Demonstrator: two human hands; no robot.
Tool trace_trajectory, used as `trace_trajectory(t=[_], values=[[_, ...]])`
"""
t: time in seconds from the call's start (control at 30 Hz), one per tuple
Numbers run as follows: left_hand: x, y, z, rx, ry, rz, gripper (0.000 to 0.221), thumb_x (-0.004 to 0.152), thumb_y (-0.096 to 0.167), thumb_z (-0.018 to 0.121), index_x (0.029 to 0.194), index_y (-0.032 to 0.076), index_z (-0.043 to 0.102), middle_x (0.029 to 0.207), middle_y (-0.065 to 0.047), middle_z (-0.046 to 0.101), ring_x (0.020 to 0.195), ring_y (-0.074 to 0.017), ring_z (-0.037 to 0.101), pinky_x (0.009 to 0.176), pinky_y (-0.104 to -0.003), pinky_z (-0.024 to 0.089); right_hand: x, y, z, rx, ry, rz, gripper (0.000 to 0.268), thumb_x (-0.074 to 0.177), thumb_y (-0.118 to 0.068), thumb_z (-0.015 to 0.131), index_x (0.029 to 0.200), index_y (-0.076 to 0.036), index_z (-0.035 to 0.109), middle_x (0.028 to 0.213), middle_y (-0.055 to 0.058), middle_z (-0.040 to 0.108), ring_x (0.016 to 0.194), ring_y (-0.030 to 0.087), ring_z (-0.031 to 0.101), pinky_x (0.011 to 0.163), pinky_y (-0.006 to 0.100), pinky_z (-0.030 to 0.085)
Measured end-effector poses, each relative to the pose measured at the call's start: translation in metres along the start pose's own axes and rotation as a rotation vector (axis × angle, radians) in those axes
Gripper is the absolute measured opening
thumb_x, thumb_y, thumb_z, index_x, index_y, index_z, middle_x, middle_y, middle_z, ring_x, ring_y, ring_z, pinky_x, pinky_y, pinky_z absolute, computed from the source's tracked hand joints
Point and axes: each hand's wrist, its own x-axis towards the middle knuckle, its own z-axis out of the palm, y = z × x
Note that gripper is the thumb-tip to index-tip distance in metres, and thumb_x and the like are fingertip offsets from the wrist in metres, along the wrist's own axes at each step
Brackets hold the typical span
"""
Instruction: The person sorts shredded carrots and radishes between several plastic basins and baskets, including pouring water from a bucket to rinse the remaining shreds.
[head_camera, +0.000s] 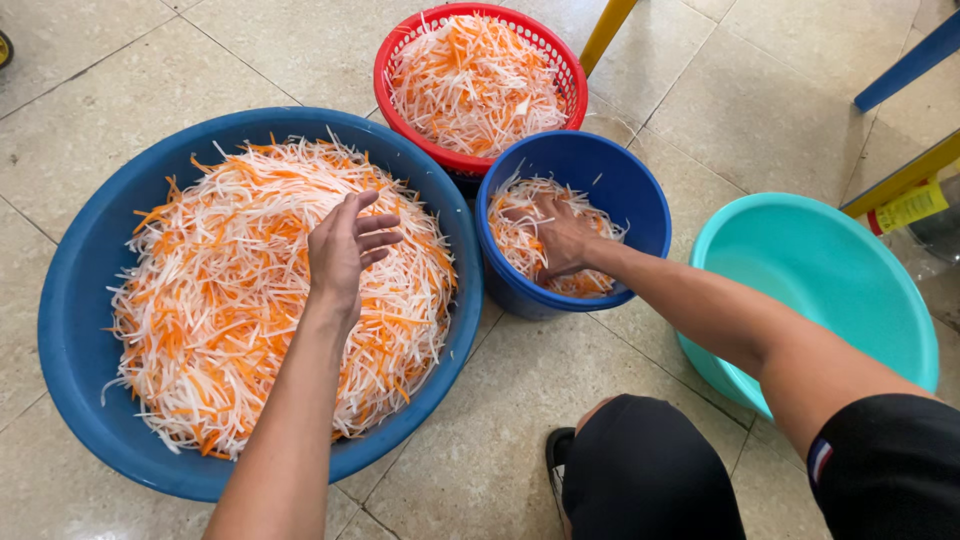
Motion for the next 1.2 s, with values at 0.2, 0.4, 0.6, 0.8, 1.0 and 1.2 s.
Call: trace_trajectory(t=[0.2, 0.4, 0.6, 0.8, 1.0, 1.2], values=[[-0.004, 0.004, -0.002, 0.037, 0.003, 0.010, 0.053, 0.102, 0.044, 0.043, 0.136, 0.007, 0.061, 0.104, -0.012, 0.077, 0.088, -0.0161, 0.073, 0.079, -0.029, 0.051, -0.014, -0.014, -0.007, -0.109, -0.004, 0.018, 0.127, 0.056, -0.027, 0.096, 0.157, -0.042, 0.020, 0.163, 0.020, 0.008, 0.147, 0.057, 0.009, 0.104, 0.079, 0.031], [-0.008, 0.004, 0.004, 0.014, -0.016, 0.003, 0.053, 0.103, 0.043, 0.045, 0.136, 0.005, 0.060, 0.105, -0.014, 0.075, 0.089, -0.0187, 0.074, 0.079, -0.031, 0.052, -0.002, 0.008, 0.004, 0.019, 0.113, 0.006, 0.094, 0.068, -0.025, 0.081, 0.154, -0.037, 0.043, 0.151, 0.023, 0.042, 0.130, 0.044, 0.056, 0.107, 0.051, 0.052], [-0.014, 0.009, 0.011, 0.031, -0.025, 0.010, 0.054, 0.102, 0.043, 0.045, 0.141, 0.006, 0.055, 0.105, -0.014, 0.074, 0.090, -0.0189, 0.073, 0.077, -0.030, 0.053, -0.019, 0.033, 0.009, 0.136, 0.321, -0.195, 0.072, 0.076, -0.033, 0.081, 0.143, -0.030, 0.056, 0.141, 0.020, 0.051, 0.122, 0.041, 0.057, 0.099, 0.051, 0.051], [-0.013, 0.007, 0.007, 0.051, -0.040, 0.021, 0.055, 0.103, 0.043, 0.044, 0.141, 0.005, 0.055, 0.105, -0.014, 0.075, 0.088, -0.0183, 0.072, 0.076, -0.030, 0.053, -0.032, 0.056, -0.008, 0.307, 0.492, -0.221, 0.076, 0.073, -0.042, 0.085, 0.141, -0.023, 0.057, 0.127, 0.014, 0.064, 0.119, 0.037, 0.059, 0.095, 0.049, 0.051], [-0.014, 0.010, 0.009, 0.047, -0.024, 0.039, 0.054, 0.103, 0.042, 0.044, 0.142, 0.006, 0.055, 0.104, -0.014, 0.074, 0.087, -0.0184, 0.072, 0.075, -0.029, 0.053, -0.037, 0.073, -0.033, 0.387, 0.590, -0.278, 0.062, 0.078, -0.032, 0.088, 0.134, -0.016, 0.065, 0.126, 0.011, 0.070, 0.118, 0.029, 0.066, 0.103, 0.040, 0.054], [-0.016, 0.014, 0.009, 0.051, -0.010, 0.060, 0.053, 0.103, 0.042, 0.044, 0.144, 0.009, 0.054, 0.105, -0.014, 0.074, 0.088, -0.0187, 0.072, 0.077, -0.031, 0.051, -0.040, 0.072, -0.045, 0.581, 0.558, -0.405, 0.063, 0.077, -0.019, 0.087, 0.135, -0.011, 0.063, 0.132, 0.007, 0.068, 0.120, 0.021, 0.065, 0.105, 0.036, 0.051]])
